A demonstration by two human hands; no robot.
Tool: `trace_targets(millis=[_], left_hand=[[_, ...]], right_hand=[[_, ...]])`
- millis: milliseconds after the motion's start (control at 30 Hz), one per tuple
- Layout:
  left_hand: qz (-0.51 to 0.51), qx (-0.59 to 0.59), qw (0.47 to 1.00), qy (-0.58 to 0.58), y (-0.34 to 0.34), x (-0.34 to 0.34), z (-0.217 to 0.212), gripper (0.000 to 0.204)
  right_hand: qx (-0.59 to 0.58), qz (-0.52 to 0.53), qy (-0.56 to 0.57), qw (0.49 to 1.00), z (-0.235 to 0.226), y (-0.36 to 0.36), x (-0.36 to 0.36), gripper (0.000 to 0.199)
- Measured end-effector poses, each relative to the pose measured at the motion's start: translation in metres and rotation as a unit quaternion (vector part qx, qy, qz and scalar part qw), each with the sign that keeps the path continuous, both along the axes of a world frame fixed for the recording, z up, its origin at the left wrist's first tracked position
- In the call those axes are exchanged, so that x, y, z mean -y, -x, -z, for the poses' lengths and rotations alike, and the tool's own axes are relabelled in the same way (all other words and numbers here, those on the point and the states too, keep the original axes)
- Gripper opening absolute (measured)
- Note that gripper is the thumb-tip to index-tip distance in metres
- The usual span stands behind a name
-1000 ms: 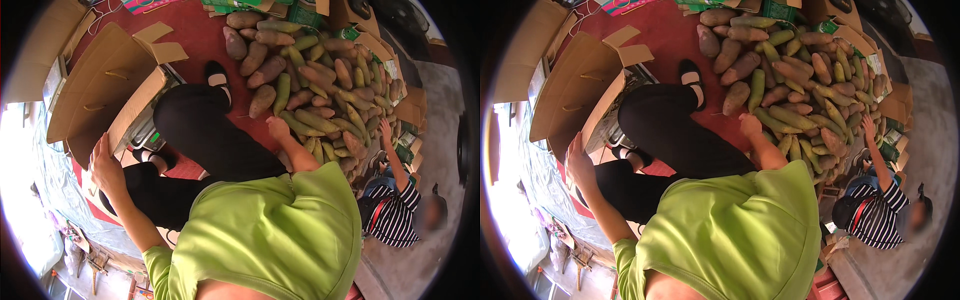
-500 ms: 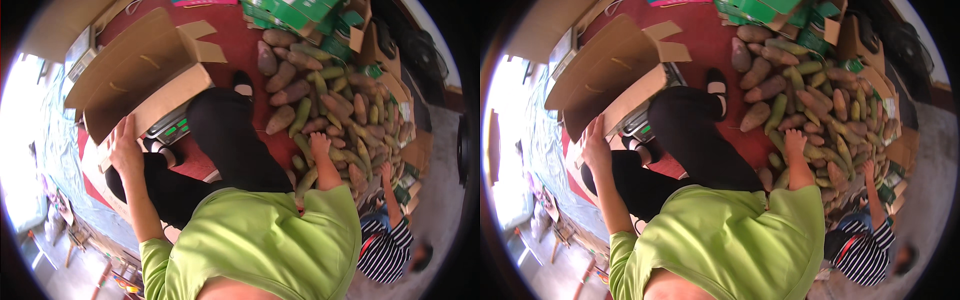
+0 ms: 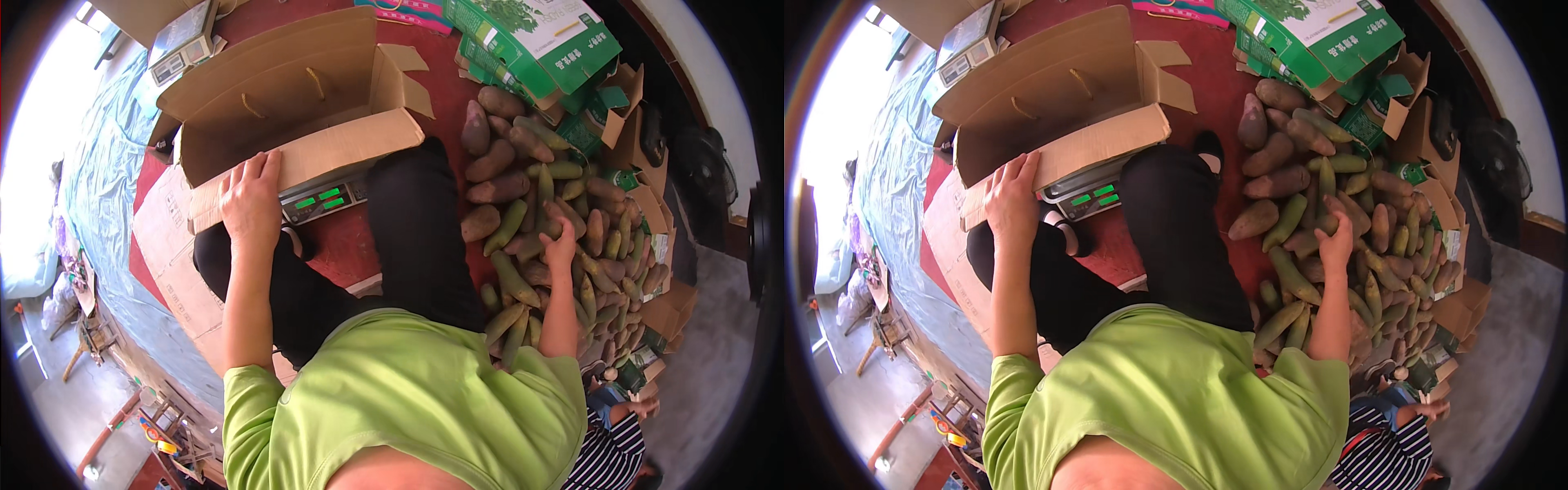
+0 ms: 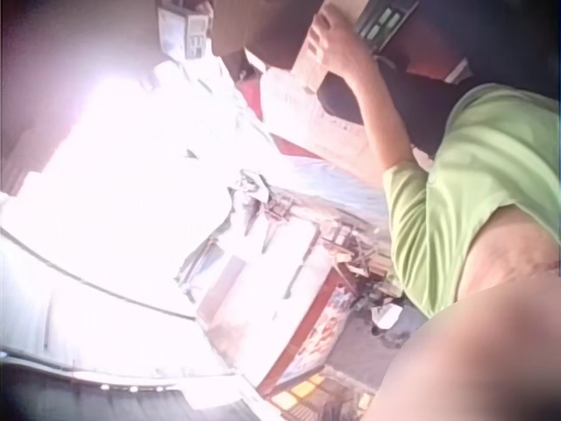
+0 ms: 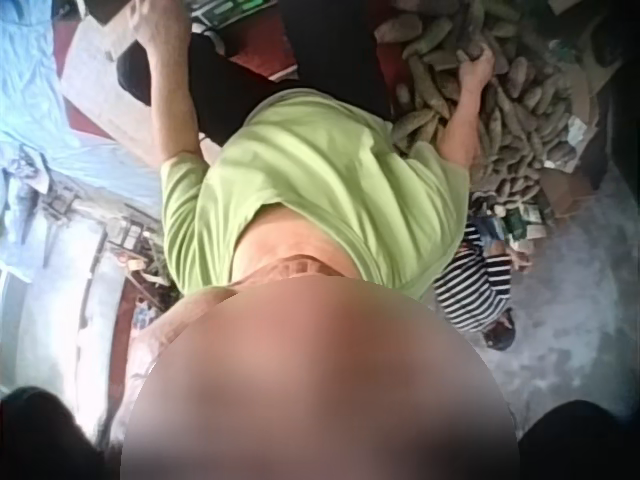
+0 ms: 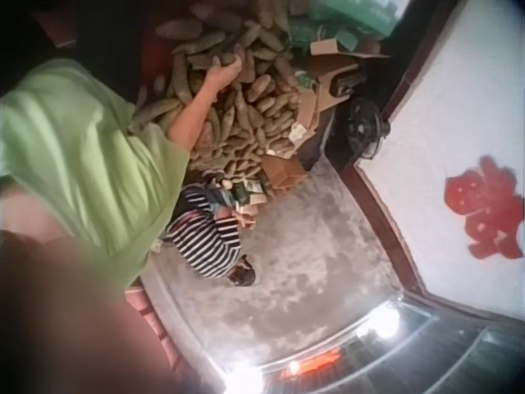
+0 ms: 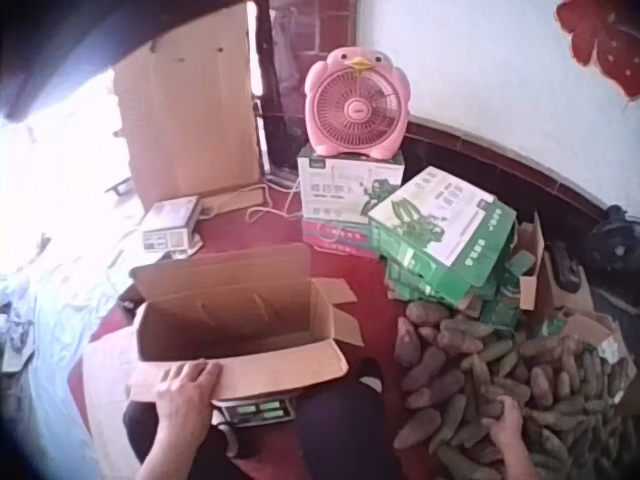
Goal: Picking up radishes from a pile on the floor, weighing them in a box on a digital scale, and closing the box.
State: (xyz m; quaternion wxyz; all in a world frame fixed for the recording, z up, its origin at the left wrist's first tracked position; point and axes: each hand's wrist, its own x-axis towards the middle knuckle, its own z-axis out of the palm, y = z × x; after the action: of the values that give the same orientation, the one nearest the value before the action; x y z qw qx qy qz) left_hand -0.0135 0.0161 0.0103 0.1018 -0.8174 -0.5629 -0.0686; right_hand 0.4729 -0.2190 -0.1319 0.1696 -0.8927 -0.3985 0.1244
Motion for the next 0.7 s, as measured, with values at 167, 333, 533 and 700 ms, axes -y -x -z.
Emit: trace_targets(millis=[167,333,533,700], left_hand=[[0.0,0.005,1.0,0.004,0.001,-0.002,0.004,0.031],[0.004,0.009,1.0,0.003,0.002,-0.001,0.004,0.032],[0.01,0.012,1.0,-0.002,0.003,-0.002,0.003,0.031],[-0.007,0.003,1.0,0.022,0.002,-0.001,0.001,0.037]], right_hand=[[-0.025,-0.068,-0.207,0.976,-0.078,0.03,-0.086,0.049],[-0.086,-0.19,-0.352,0.912,-0.183,0.082,-0.173,0.043],[-0.173,-0.302,-0.417,0.84,-0.237,0.159,-0.255,0.042],[-0.109,-0.399,-0.315,0.854,-0.192,0.231,-0.315,0.045]])
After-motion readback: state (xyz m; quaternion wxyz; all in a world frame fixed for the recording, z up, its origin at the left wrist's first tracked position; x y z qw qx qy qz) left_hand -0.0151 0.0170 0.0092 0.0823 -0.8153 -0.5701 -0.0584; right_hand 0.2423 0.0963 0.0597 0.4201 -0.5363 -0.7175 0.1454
